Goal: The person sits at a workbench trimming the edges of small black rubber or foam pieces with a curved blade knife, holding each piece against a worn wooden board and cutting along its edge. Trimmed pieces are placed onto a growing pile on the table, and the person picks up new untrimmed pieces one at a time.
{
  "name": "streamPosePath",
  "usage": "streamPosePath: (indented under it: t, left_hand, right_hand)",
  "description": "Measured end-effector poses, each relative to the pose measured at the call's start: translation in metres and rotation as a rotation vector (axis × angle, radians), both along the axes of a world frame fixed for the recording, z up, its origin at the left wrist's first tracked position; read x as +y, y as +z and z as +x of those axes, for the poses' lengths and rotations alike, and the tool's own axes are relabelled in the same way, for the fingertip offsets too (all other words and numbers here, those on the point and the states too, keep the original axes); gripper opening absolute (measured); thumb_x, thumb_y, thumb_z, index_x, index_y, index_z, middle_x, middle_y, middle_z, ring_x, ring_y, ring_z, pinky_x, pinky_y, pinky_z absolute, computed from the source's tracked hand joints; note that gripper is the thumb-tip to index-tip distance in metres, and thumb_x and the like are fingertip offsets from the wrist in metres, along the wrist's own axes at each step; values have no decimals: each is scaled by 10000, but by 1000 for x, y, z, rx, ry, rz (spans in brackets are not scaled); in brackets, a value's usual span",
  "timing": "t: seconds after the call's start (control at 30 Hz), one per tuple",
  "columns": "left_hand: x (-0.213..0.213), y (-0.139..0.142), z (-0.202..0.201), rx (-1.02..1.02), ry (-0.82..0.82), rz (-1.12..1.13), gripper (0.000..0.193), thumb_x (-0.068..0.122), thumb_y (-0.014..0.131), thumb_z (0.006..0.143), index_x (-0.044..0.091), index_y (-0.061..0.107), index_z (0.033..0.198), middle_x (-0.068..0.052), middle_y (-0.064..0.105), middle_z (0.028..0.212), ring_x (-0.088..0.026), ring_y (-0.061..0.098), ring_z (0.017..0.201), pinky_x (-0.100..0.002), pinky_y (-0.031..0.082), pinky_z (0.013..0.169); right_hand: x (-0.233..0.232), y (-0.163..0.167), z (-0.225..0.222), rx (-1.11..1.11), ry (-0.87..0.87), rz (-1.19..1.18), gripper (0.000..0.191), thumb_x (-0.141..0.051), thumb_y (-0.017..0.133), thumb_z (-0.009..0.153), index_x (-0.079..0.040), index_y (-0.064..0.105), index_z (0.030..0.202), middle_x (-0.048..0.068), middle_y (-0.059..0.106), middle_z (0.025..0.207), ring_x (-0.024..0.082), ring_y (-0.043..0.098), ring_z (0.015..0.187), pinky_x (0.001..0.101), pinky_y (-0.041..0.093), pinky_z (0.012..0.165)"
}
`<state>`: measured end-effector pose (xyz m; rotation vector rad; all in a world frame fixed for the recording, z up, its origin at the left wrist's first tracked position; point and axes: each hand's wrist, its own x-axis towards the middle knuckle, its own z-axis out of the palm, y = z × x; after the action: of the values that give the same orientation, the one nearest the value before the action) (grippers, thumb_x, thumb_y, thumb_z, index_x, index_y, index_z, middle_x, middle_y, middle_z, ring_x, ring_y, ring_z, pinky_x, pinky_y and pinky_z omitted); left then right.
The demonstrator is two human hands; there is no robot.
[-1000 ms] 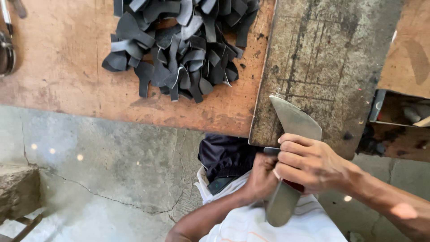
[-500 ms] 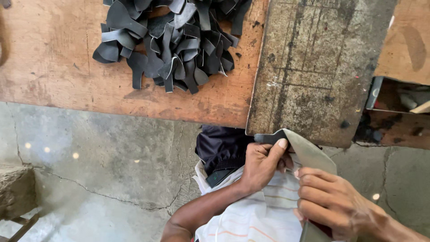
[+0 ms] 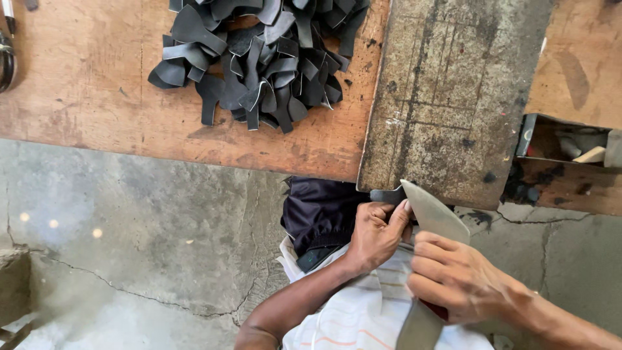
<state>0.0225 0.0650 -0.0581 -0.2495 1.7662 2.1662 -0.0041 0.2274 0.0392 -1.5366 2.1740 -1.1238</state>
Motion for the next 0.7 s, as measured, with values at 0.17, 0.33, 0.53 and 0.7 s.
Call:
streamPosePath:
  t: [0.17, 0.33, 0.53, 0.7]
  left_hand:
    - [-4, 1, -1, 109, 4, -61, 347, 210, 622, 1068, -51, 691, 851, -5, 624, 669, -26, 480, 644, -256, 420, 531]
    - [-9, 8, -1, -148, -21, 204, 367, 258, 595, 1082, -1, 718, 854, 1, 655, 678, -30, 551, 594, -240, 444, 525]
    - [-1, 6, 0, -207, -2, 271, 424, 277, 584, 1094, -12, 703, 808, -4, 678, 699, -36, 547, 581, -236, 439, 521]
    - [0, -3, 4, -155, 13, 192, 470, 270, 604, 1107, -30, 693, 756, -3, 639, 657, -29, 516, 570, -237, 409, 497]
  right_hand:
    - [-7, -11, -34, 113, -18, -99, 237, -188, 737, 731, -50, 562, 810, 70, 525, 788, 279, 564, 759, 489, 517, 873]
    - [8, 5, -22, 40, -39, -108, 238, -227, 738, 767, -53, 575, 755, 55, 513, 729, 253, 545, 690, 468, 523, 832]
    - [8, 23, 10, -96, -50, -42, 216, -203, 743, 803, -63, 578, 801, 41, 535, 778, 218, 578, 746, 475, 542, 924]
    - [4, 8, 8, -40, -17, -35, 210, -187, 740, 802, -70, 569, 838, 35, 510, 813, 234, 566, 811, 497, 513, 964]
